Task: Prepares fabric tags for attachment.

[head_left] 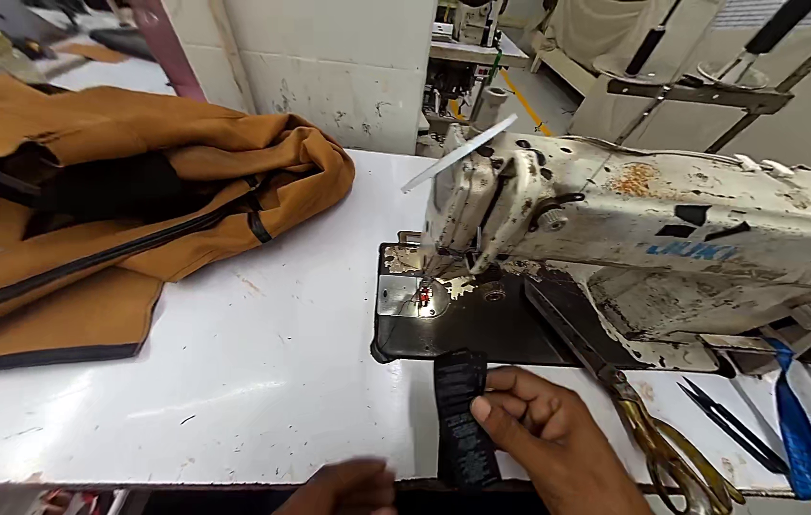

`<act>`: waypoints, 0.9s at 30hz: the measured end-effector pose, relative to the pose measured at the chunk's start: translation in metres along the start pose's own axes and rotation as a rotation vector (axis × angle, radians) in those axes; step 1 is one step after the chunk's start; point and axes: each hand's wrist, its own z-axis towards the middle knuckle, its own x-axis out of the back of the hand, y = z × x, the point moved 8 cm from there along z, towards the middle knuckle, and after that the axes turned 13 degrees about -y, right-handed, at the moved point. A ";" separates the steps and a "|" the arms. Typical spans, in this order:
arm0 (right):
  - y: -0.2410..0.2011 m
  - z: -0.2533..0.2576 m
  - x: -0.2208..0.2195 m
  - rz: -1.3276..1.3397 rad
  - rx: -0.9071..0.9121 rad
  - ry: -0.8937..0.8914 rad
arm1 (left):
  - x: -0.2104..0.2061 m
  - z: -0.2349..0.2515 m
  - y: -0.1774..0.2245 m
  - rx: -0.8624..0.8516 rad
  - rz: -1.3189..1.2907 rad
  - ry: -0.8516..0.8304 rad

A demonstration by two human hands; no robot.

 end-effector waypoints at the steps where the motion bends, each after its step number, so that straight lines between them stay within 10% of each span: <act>1: -0.004 0.003 -0.012 -0.009 0.000 -0.028 | -0.003 0.014 0.001 0.049 -0.058 0.003; 8: -0.033 0.007 -0.060 -0.595 0.578 0.004 | 0.010 0.022 -0.029 0.224 -0.430 0.081; 12: 0.002 0.012 -0.086 -0.861 0.500 -0.108 | 0.022 0.016 -0.040 0.207 -0.785 0.072; 27: 0.001 0.039 -0.084 -0.639 0.205 0.096 | 0.054 0.030 -0.039 0.129 -0.326 0.178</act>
